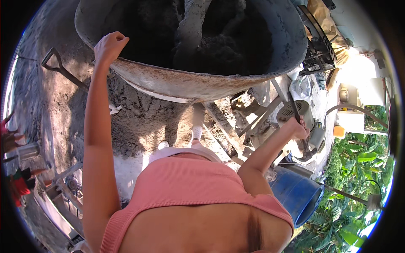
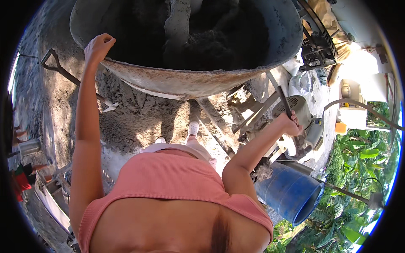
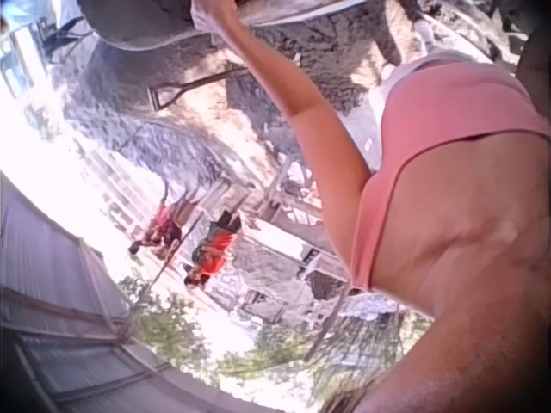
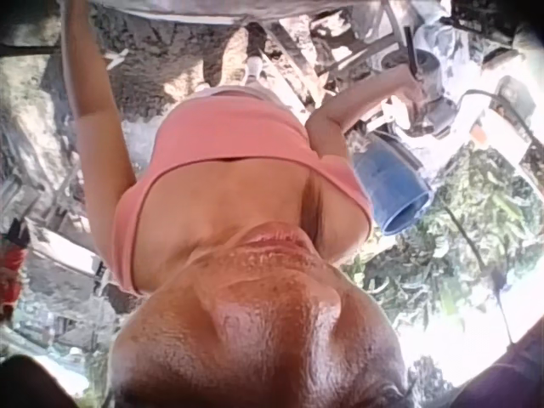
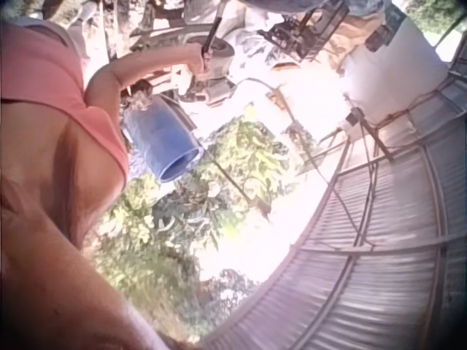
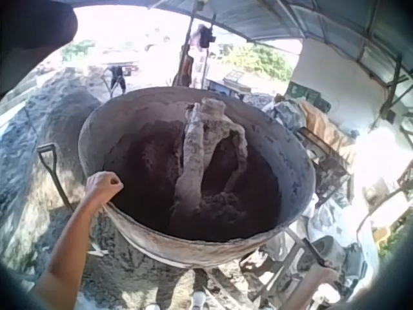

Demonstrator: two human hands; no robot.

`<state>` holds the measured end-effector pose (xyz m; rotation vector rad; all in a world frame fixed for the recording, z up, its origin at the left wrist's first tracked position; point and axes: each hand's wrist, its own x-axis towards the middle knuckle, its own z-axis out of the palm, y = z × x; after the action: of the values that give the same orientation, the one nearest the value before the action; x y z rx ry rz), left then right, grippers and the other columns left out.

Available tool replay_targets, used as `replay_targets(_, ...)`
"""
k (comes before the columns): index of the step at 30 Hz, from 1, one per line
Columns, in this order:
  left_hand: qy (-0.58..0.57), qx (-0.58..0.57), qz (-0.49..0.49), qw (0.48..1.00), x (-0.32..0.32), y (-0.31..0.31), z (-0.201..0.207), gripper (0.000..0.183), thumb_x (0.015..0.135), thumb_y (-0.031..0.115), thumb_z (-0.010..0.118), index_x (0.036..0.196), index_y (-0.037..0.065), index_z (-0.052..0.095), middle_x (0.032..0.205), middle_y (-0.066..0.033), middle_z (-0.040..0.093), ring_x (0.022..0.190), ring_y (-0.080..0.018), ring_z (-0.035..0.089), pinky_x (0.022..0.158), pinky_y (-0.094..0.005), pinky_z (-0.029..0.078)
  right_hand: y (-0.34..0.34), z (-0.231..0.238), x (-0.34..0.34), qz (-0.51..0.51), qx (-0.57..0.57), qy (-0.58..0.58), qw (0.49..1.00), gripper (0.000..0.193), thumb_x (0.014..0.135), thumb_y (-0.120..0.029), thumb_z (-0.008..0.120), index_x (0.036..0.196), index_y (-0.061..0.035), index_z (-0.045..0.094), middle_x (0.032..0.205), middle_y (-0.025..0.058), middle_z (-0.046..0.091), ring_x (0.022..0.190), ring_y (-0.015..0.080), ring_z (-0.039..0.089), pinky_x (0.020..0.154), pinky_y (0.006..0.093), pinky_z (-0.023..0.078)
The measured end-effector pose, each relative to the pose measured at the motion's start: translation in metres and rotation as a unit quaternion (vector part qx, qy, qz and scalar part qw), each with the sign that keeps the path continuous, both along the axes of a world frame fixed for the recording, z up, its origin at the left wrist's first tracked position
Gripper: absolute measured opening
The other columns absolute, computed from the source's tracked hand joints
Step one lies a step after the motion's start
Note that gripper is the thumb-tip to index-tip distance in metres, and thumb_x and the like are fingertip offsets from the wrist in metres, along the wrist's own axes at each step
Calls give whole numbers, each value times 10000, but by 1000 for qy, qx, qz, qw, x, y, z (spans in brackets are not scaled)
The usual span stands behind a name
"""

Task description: Operating and cleaning a concrete mixer and handling mortar components at a construction site.

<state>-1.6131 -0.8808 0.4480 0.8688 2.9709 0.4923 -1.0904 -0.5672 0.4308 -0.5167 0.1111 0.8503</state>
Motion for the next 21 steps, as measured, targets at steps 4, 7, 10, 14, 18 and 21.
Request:
replay_targets(4, -3, 1, 21, 1000, -2, 2, 1, 329, 804, 435, 546, 970, 181, 676, 978, -11, 664, 950, -213, 607, 821, -347, 449, 33, -39, -41, 257, -43, 8, 965, 267, 776, -123, 368, 523, -144, 284, 444, -29, 246, 355, 123, 284, 389, 274, 313)
replay_targets(7, -10, -9, 43, 999, -4, 1, -3, 321, 802, 430, 547, 968, 187, 676, 984, -9, 665, 956, -213, 607, 823, -350, 449, 28, -62, -8, 739, -168, -85, 646, 352, 863, -175, 453, 539, -165, 315, 433, -63, 242, 328, 70, 246, 330, 226, 245)
replay_targets(10, 0, -9, 27, 1000, -6, 3, -5, 323, 795, 426, 549, 966, 183, 676, 974, -16, 668, 953, -217, 610, 823, -352, 450, 13, -63, 17, 729, -241, -197, 609, 334, 879, -217, 485, 576, -157, 358, 432, -68, 258, 313, 59, 239, 311, 222, 223)
replay_targets(14, 11, 9, 21, 1000, -11, -1, -12, 320, 785, 410, 554, 962, 174, 677, 972, -28, 670, 942, -226, 615, 817, -352, 452, 9, -38, 13, 522, -190, -246, 794, 332, 862, -228, 504, 580, -156, 344, 430, -62, 265, 327, 64, 245, 322, 227, 241)
replay_targets(18, 3, 3, 21, 1000, -11, 5, -13, 321, 782, 405, 554, 968, 173, 677, 982, -35, 669, 944, -227, 615, 817, -347, 453, 55, -36, 22, 294, -39, -146, 944, 327, 841, -157, 481, 557, -158, 318, 440, -48, 242, 353, 80, 228, 355, 247, 262)
replay_targets(21, -1, -14, 32, 999, -10, 2, -8, 330, 783, 409, 553, 973, 169, 675, 990, -38, 667, 953, -229, 613, 820, -348, 453, 53, -46, -37, 326, -101, -159, 926, 333, 820, -108, 470, 543, -157, 291, 445, -39, 226, 356, 89, 211, 363, 262, 259)
